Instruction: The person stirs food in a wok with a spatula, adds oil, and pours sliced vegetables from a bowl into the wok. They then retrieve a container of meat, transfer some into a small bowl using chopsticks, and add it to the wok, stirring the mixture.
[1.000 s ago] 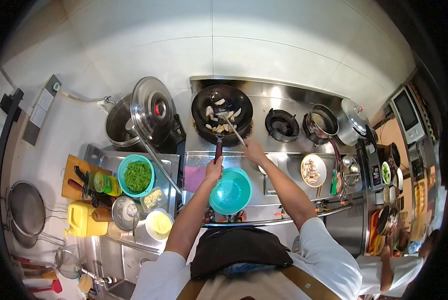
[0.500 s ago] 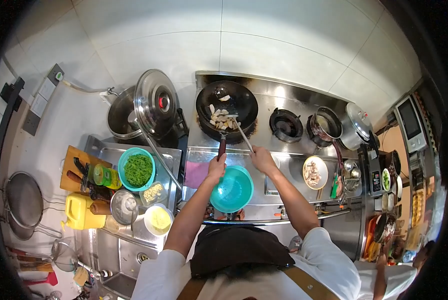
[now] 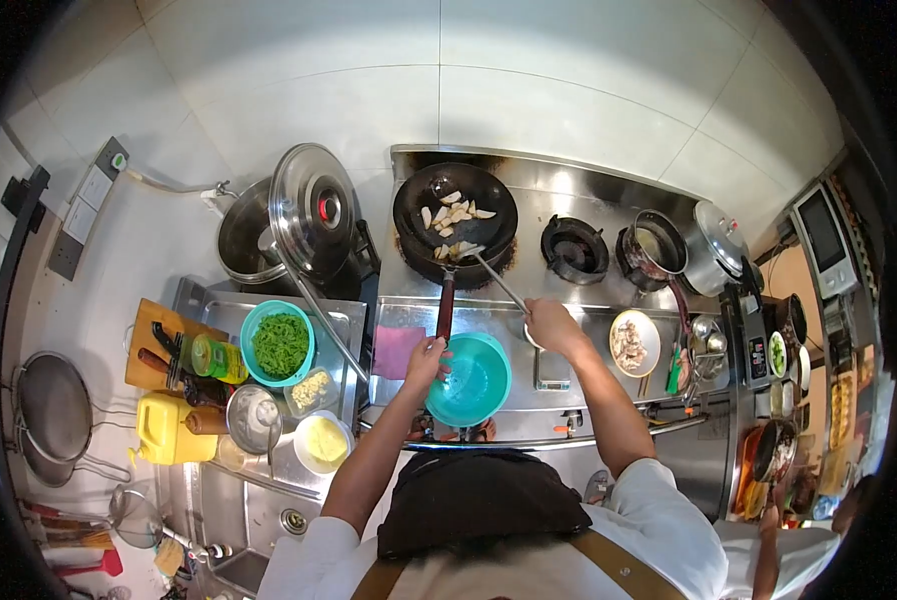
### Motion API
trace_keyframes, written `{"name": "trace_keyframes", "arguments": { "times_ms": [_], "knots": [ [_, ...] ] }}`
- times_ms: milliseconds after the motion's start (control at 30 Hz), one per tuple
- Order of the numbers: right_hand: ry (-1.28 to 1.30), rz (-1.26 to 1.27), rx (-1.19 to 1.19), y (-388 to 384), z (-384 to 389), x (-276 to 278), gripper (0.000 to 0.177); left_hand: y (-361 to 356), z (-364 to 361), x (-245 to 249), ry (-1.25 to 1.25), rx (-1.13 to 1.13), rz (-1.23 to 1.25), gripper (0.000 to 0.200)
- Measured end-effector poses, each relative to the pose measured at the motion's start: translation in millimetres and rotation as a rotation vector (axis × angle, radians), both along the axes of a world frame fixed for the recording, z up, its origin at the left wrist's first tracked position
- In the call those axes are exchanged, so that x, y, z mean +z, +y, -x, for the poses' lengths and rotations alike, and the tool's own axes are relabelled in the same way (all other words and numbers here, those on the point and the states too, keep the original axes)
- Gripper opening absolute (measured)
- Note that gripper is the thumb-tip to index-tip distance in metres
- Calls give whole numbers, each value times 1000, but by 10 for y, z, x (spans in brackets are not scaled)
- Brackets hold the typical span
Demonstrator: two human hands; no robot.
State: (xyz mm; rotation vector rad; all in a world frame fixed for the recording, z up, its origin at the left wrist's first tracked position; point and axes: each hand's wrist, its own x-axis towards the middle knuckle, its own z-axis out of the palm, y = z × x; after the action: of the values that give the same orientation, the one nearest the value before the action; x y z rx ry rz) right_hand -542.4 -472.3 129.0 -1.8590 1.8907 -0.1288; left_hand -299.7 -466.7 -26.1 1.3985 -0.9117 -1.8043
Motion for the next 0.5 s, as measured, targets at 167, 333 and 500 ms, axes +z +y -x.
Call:
{"name": "trace_keyframes", "arguments": {
  "times_ms": [167,333,500],
  "knots": [
    [4,201,-189,-388,-52,-636,22,241,-226,164,11,8,14,34],
    [-45,223,-175,-588,-196,-755,21,403,-421,26,13,68,52,26],
    [-211,259,-125,-266,-203,-579,20,648,-712,-183,22,193,78,29]
  ]
}}
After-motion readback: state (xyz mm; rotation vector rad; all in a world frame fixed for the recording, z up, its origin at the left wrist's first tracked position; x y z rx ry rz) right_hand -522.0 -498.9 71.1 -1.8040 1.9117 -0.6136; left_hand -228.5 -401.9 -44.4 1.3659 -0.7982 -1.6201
